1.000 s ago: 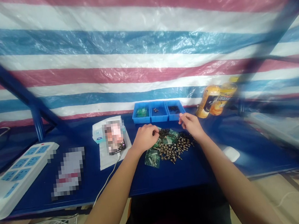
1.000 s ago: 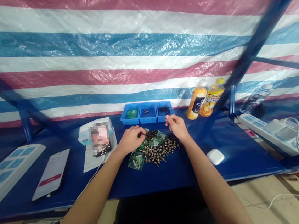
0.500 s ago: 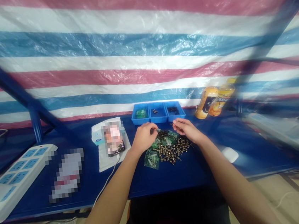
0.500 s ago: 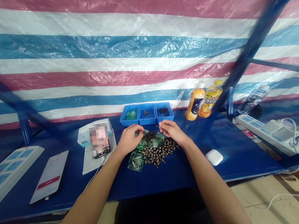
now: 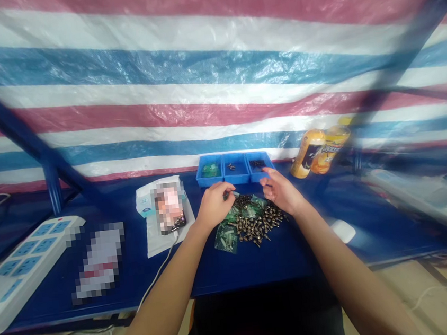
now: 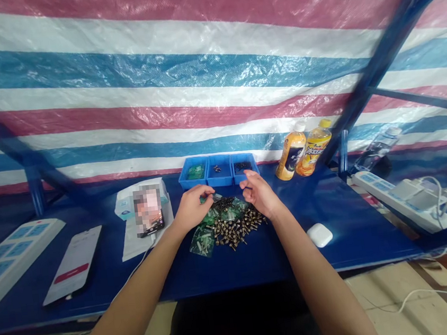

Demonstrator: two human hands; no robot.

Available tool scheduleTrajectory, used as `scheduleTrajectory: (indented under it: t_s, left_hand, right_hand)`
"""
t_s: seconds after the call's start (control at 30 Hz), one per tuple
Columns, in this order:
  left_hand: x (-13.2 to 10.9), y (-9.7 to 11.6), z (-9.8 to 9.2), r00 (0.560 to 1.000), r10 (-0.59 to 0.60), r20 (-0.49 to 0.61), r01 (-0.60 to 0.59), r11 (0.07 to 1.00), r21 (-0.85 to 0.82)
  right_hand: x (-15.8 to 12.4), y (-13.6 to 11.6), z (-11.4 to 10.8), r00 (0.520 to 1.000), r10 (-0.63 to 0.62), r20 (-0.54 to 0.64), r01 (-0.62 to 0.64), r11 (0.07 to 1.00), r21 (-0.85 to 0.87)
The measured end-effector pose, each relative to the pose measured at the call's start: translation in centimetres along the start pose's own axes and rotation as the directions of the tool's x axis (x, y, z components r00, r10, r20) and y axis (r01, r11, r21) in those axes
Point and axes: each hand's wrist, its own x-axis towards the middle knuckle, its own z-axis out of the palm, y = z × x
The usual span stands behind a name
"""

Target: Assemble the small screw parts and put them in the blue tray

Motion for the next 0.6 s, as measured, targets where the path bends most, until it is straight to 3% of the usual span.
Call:
scheduleTrajectory:
  t_s: [0.07,0.2,0.4,0.6]
  left_hand:
    - [0.0,0.0,0.0,1.000,-0.001,-0.001,0.001,1.000,-0.003]
    - [0.0,0.2,0.1,1.000,0.009,-0.013,-0.009,1.000,-0.027]
    - [0.1,1.1,-0.1,0.997,0.072,0.003,-0.071,0.988,-0.140]
    - [-0.4,2.2,0.0,0.983,0.178,-0.039,-0.182,0.976,-0.120]
  right_hand:
    - [0.2,0.0,-0.2,0.999,0.010,-0.052,-0.009,1.000,0.025]
    - [0.3,0.4,-0.1,0.999,0.007,-0.039,-0.010,0.997,-0.082]
    - [-0.4,1.0,0.8,0.980,-0.065,0.186,0.125,0.935,-0.331]
    - [-1.0,0.7,1.4,0.955,-0.027,0.296,0.160,0.886,-0.436]
